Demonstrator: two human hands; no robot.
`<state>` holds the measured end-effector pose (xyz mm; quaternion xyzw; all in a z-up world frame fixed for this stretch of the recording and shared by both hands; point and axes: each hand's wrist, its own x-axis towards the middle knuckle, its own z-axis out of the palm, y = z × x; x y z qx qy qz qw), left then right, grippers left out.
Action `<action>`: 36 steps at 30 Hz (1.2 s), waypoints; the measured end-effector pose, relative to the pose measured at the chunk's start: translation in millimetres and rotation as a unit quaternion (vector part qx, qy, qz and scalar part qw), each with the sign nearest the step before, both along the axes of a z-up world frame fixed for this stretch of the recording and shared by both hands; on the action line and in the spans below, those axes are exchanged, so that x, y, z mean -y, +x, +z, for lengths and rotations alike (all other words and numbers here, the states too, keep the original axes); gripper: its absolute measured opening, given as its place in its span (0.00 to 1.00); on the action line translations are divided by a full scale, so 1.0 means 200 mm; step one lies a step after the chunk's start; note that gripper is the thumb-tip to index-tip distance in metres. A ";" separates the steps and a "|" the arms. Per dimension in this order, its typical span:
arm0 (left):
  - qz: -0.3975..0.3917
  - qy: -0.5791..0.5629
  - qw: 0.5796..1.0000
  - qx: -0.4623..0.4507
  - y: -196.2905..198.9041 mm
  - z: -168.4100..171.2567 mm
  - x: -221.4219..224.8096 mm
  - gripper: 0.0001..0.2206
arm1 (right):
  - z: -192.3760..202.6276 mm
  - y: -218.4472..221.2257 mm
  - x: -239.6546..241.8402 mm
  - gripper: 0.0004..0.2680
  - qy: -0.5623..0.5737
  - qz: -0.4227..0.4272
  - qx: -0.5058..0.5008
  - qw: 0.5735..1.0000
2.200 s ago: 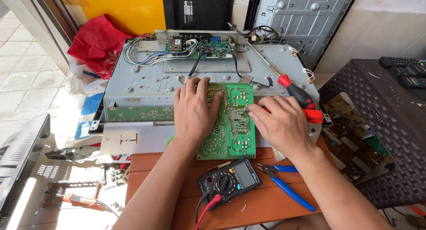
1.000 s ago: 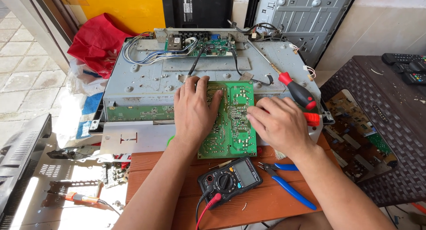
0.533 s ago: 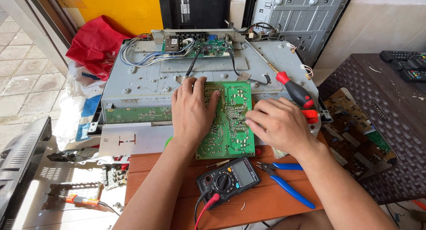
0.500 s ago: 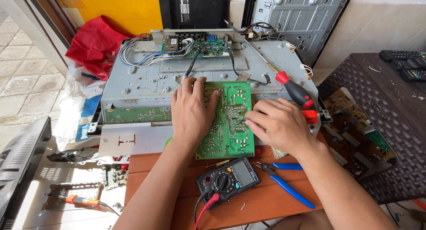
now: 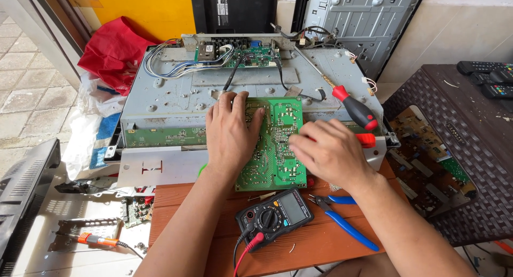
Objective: Repairing a television circuit board by testing components with a multimeter and soldering joints.
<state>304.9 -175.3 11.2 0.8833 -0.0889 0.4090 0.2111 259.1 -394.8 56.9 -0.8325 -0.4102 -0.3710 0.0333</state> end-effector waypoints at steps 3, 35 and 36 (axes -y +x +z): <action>-0.005 -0.001 1.000 -0.001 -0.01 0.01 0.00 0.20 | 0.01 0.00 0.00 0.02 -0.010 0.000 0.011 1.000; -0.009 0.007 1.000 -0.016 -0.03 0.03 0.00 0.20 | 0.07 -0.04 0.02 0.06 -0.039 0.035 -0.064 0.997; -0.011 0.005 1.000 -0.019 -0.03 0.03 0.00 0.20 | 0.07 -0.04 0.02 0.06 -0.041 0.031 -0.059 0.997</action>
